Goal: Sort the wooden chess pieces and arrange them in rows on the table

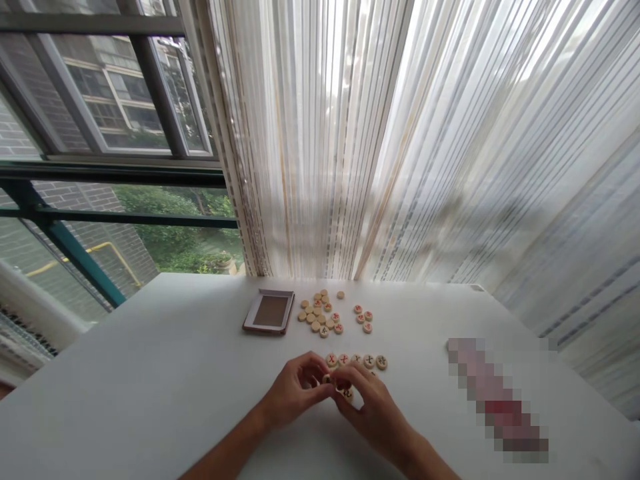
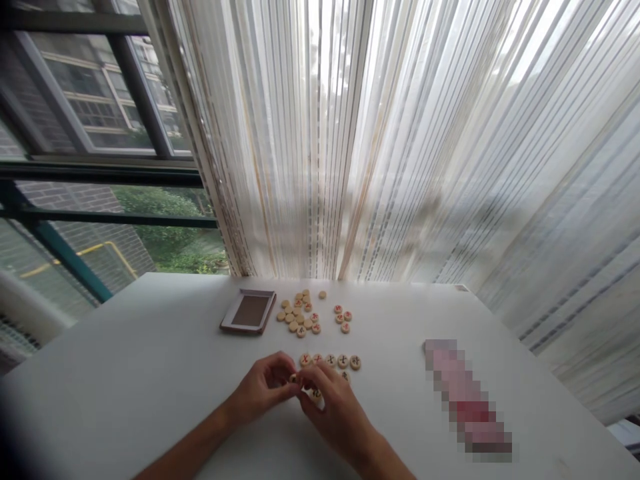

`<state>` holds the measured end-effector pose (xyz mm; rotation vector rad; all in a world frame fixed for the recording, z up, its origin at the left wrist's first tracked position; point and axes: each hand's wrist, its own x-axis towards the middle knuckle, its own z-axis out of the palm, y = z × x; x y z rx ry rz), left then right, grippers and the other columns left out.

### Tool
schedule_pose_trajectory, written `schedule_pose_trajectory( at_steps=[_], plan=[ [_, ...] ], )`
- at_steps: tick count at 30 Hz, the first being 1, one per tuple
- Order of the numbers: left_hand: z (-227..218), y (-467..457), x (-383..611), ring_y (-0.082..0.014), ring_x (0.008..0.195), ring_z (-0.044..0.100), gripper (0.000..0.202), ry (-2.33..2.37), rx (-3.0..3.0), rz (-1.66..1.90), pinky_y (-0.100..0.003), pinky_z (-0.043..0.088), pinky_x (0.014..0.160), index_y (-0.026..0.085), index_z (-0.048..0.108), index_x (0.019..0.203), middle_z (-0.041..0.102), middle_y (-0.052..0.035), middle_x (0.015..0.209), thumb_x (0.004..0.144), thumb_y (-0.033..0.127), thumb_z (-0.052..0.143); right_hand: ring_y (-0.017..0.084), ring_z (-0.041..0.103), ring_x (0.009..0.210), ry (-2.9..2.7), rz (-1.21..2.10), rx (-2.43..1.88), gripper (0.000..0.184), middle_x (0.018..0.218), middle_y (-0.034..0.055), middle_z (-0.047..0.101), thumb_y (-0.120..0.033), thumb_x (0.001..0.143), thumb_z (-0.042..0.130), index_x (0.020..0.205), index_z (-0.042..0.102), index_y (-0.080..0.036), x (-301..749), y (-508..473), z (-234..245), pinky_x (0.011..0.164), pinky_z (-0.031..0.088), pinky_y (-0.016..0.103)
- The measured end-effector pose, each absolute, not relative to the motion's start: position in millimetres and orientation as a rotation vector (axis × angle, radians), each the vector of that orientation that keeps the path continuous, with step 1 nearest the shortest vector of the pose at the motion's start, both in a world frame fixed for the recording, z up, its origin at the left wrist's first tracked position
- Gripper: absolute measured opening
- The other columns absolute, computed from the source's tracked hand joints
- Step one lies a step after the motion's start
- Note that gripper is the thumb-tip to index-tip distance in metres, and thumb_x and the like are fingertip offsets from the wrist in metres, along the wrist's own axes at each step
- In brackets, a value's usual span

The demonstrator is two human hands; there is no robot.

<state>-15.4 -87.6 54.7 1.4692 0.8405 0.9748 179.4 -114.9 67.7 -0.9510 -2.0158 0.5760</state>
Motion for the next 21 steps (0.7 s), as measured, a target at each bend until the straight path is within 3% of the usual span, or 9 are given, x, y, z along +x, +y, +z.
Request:
schedule_pose_trajectory(
  at_steps=[9, 13, 21],
  plan=[
    [51, -81, -13, -0.0144, 0.058, 0.067, 0.035, 0.875, 1.275, 1.132, -0.023, 0.049, 0.055, 0.014, 0.054, 0.079, 0.07, -0.0023, 0.068, 0.075, 0.039, 0.079, 0.017, 0.063, 0.078, -1.933, 0.512, -0.983, 0.016, 0.089, 0.0039, 0.064, -0.02, 0.092, 0.057, 0.107, 0.062, -0.024, 194, -106, 80, 0.073, 0.053, 0.029],
    [57, -72, -15, -0.0169, 0.064, 0.07, 0.033, 0.908, 1.262, 1.241, -0.024, 0.052, 0.057, 0.013, 0.059, 0.08, 0.072, -0.0037, 0.07, 0.077, 0.04, 0.078, 0.018, 0.064, 0.076, -1.751, 0.36, -1.093, 0.012, 0.086, 0.0047, 0.065, -0.025, 0.094, 0.054, 0.102, 0.063, -0.021, 216, -93, 87, 0.073, 0.054, 0.03],
    [112, -34, 15, -0.0192, 0.069, 0.073, 0.033, 0.803, 1.349, 1.259, -0.027, 0.055, 0.063, 0.011, 0.063, 0.086, 0.075, -0.0091, 0.077, 0.08, 0.041, 0.074, 0.019, 0.065, 0.075, -1.619, 0.342, -1.174, 0.017, 0.084, 0.0045, 0.067, -0.033, 0.095, 0.053, 0.099, 0.063, -0.019, 224, -79, 70, 0.07, 0.053, 0.03]
  ],
)
